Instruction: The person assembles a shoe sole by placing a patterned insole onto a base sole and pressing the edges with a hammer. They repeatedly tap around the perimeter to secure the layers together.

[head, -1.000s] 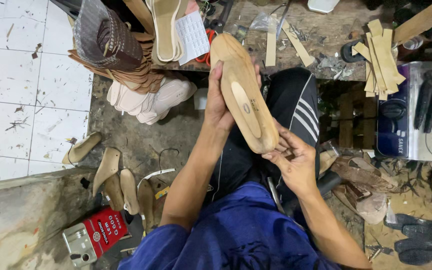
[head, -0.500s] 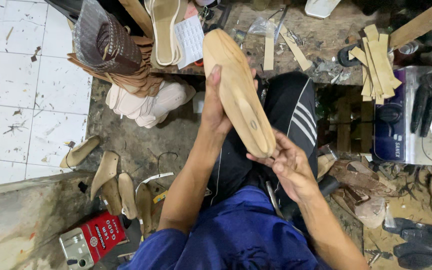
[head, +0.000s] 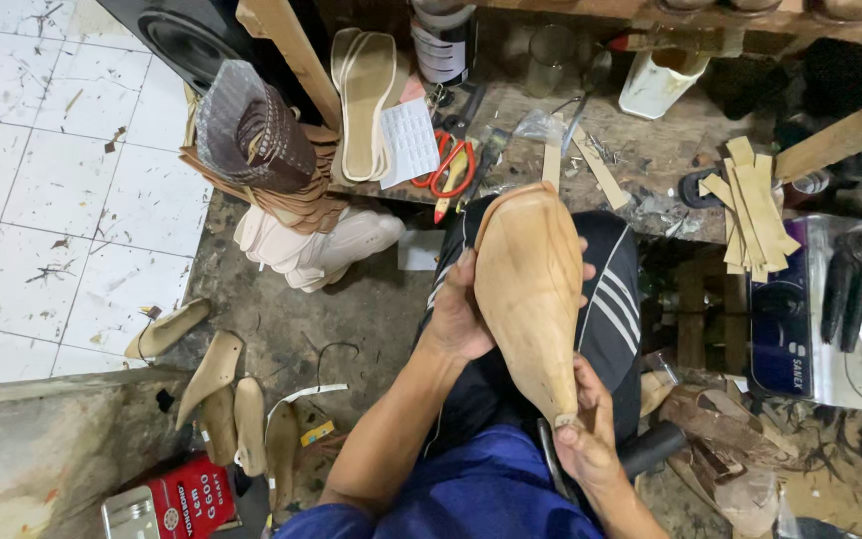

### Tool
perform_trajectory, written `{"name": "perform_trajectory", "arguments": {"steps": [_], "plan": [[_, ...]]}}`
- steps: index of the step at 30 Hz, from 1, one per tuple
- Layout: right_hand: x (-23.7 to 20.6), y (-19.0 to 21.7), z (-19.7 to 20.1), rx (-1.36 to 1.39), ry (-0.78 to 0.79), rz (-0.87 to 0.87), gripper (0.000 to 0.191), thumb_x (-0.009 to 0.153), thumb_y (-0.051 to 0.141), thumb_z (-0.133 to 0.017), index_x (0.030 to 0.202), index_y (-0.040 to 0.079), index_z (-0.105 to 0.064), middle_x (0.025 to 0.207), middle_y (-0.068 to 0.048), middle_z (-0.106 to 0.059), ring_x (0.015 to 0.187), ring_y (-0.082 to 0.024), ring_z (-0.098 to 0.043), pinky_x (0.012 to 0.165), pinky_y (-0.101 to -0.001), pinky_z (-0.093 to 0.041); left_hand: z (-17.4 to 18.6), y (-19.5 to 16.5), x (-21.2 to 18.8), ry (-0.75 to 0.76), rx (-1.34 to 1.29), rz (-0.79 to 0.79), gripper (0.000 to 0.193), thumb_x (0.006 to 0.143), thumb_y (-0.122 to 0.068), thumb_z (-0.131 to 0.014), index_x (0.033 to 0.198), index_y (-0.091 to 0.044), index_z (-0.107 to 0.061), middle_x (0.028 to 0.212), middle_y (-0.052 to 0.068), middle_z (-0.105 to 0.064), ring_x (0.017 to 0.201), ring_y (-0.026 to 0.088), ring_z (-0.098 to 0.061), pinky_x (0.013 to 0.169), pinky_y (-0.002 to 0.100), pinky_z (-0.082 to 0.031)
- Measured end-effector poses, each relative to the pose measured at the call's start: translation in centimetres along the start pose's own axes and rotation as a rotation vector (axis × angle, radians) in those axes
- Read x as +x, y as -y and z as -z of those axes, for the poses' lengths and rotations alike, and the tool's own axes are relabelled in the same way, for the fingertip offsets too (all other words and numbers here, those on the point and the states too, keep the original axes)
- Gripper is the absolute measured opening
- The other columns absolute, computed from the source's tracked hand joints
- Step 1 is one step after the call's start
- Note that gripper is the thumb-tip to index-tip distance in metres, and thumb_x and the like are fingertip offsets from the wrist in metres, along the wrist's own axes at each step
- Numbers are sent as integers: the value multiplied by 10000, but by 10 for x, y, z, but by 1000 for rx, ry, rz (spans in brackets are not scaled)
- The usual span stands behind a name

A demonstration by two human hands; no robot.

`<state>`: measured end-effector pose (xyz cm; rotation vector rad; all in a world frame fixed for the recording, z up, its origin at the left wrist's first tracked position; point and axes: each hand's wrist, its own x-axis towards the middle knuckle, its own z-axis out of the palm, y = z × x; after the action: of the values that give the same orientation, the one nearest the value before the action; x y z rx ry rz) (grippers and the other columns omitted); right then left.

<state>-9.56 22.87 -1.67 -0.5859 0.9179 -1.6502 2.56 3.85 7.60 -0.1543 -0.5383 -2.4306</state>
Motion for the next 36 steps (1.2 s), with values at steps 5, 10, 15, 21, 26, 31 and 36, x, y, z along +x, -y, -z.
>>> {"name": "perform_trajectory", "arguments": {"steps": [5,10,15,21,26,31,36], "plan": [[-2,-5,8,55,-12,-25,1097,642,366,-917,1489,-101,-399,1402,-174,-566,1349,-275,-525,1176,-400,-361,-2,5,-2,-17,1,-24,1066,890,-637,-734,1635,-1,-315,1573,228,-464,1430,404,-505,1200,548,-444],[-6,-21,25,155,-39,-4,1075,682,342,-900,1527,-43,-359,1488,-171,-515,1429,-294,-459,1206,-465,-303,-2,11,0,-132,82,-44,1086,894,-669,-718,1633,17,-314,1538,225,-490,1412,375,-518,1180,503,-451],[-8,-19,27,292,-32,-7,998,738,316,-882,1538,4,-375,1532,-157,-490,1454,-340,-438,1230,-560,-270,2,14,3,-90,147,-6,1095,850,-559,-818,1646,-39,-274,1535,229,-503,1376,345,-545,1141,471,-493],[18,29,2,511,60,-176,918,803,343,-835,1539,21,-392,1500,-181,-514,1382,-405,-485,1175,-630,-307,-9,45,25,-356,509,-106,1080,772,-131,-884,1663,-32,-282,1461,215,-534,1318,285,-568,1091,414,-514],[38,73,11,-5,-187,201,852,889,314,-735,1588,13,-353,1521,-131,-516,1376,-269,-507,1185,-447,-335,-4,41,62,-55,1218,-248,886,833,-28,-852,1574,-149,-381,1568,186,-483,1389,280,-521,1166,414,-445],[52,88,43,-535,-368,709,507,989,-13,-617,1454,40,-425,1415,-109,-572,1297,-224,-568,1191,-387,-433,14,52,91,379,2414,-190,689,915,-154,-700,1544,-368,-516,1414,245,-554,1169,373,-593,941,456,-464],[86,89,48,-784,-288,456,394,834,-175,-499,1151,58,-514,1334,-130,-534,1291,-259,-588,1164,-417,-486,27,53,96,501,2525,-160,579,960,-332,-636,1526,-318,-514,1459,279,-489,1255,424,-538,976,479,-441]]}}
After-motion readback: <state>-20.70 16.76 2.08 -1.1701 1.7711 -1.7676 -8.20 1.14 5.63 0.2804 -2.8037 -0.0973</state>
